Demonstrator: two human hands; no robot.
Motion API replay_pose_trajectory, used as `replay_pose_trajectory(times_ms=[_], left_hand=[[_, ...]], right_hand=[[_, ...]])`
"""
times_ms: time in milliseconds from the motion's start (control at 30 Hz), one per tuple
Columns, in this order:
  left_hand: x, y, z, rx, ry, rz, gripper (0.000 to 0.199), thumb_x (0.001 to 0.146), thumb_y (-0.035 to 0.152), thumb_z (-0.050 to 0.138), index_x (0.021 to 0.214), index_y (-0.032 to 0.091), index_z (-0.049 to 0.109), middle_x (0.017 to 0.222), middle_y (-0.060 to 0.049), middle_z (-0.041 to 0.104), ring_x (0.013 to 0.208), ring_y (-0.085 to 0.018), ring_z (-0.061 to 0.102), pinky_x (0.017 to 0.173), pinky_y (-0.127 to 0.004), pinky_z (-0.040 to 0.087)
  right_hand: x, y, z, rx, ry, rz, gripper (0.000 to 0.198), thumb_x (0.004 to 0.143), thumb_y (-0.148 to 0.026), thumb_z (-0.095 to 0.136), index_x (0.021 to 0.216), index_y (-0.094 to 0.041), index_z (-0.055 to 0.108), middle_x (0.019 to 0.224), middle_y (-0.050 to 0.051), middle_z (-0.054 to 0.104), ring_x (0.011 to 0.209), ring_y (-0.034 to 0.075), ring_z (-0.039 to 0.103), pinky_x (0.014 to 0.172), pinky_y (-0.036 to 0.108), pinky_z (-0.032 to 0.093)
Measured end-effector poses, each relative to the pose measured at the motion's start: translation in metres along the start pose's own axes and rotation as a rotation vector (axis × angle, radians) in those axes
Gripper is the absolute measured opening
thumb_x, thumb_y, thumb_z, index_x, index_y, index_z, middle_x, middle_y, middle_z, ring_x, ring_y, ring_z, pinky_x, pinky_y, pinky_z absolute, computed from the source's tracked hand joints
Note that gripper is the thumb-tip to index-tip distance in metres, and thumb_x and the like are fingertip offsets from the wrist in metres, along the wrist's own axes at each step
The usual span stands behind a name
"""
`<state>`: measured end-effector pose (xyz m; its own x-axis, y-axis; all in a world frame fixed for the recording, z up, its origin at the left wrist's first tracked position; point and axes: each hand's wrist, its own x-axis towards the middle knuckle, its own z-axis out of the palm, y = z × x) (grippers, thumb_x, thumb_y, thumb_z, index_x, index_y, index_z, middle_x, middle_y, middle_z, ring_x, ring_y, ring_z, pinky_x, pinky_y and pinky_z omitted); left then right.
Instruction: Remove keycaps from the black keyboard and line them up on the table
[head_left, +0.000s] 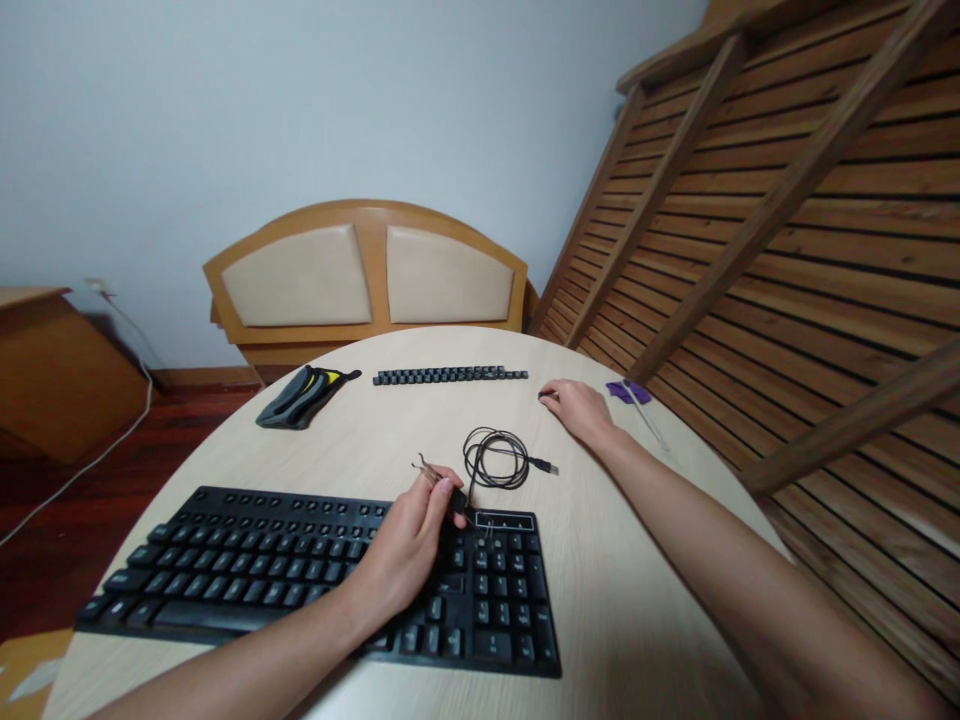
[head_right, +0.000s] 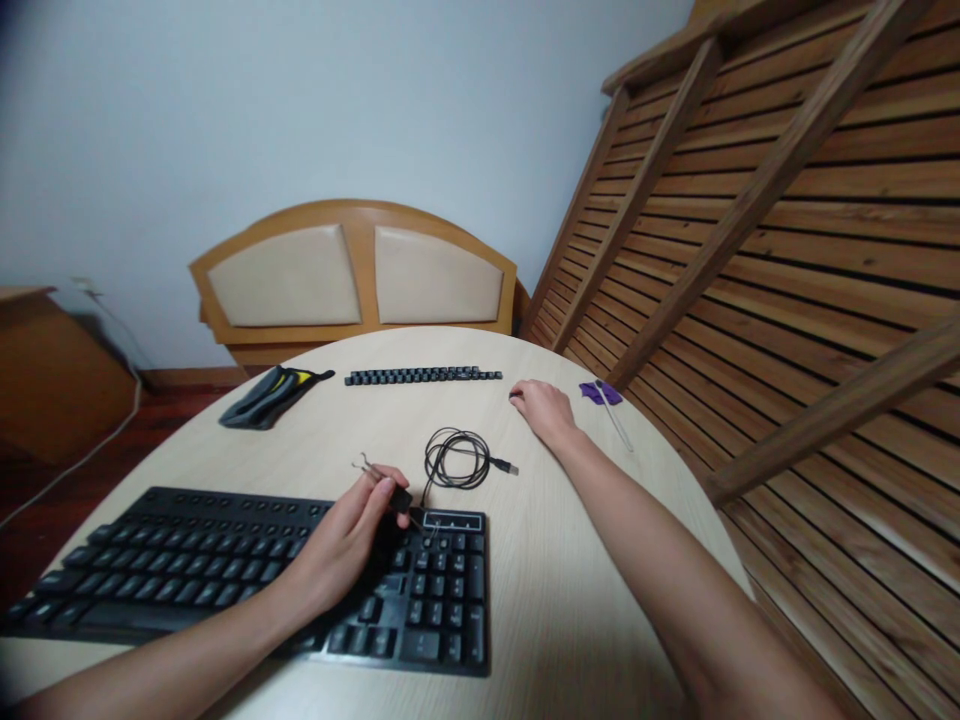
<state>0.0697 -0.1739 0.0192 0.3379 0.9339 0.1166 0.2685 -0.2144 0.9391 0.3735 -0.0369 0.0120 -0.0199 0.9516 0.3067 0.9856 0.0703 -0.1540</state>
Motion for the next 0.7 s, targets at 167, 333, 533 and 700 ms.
replay_pose_trajectory(times_ms=[167,333,533,700], left_hand=[[-0.001,0.001,-0.001,0.001,-0.007,-0.014,0.03,0.102,0.039,0.029,0.103,0.019,0.051,0.075,0.0,0.058,0.077,-0.019,0.059,0.08,-0.033,0.043],[-0.001,0.003,-0.001,0.003,-0.015,-0.026,0.03,0.102,0.039,0.029,0.103,0.019,0.052,0.075,0.0,0.059,0.078,-0.019,0.059,0.079,-0.033,0.043],[-0.001,0.003,-0.002,0.007,-0.011,-0.033,0.03,0.101,0.039,0.03,0.102,0.02,0.053,0.075,0.0,0.06,0.077,-0.019,0.059,0.079,-0.032,0.043],[-0.001,0.002,-0.001,-0.002,-0.009,-0.037,0.03,0.101,0.039,0.03,0.102,0.02,0.053,0.075,-0.001,0.06,0.078,-0.019,0.059,0.079,-0.032,0.043]], right_hand=[[0.025,0.001,0.011,-0.017,0.005,0.114,0.023,0.09,-0.029,0.058,0.107,-0.023,0.072,0.108,0.008,0.073,0.098,0.024,0.065,0.079,0.031,0.046],[0.04,0.002,0.022,0.0,0.035,0.212,0.025,0.09,-0.03,0.057,0.11,-0.025,0.071,0.109,0.008,0.073,0.098,0.024,0.066,0.08,0.031,0.047],[0.047,0.0,0.037,0.045,0.085,0.258,0.027,0.092,-0.029,0.054,0.114,-0.029,0.069,0.111,0.004,0.073,0.099,0.022,0.065,0.082,0.03,0.048],[0.05,0.003,0.045,0.078,0.105,0.259,0.027,0.092,-0.029,0.055,0.115,-0.03,0.069,0.11,0.004,0.073,0.1,0.021,0.065,0.083,0.03,0.048]])
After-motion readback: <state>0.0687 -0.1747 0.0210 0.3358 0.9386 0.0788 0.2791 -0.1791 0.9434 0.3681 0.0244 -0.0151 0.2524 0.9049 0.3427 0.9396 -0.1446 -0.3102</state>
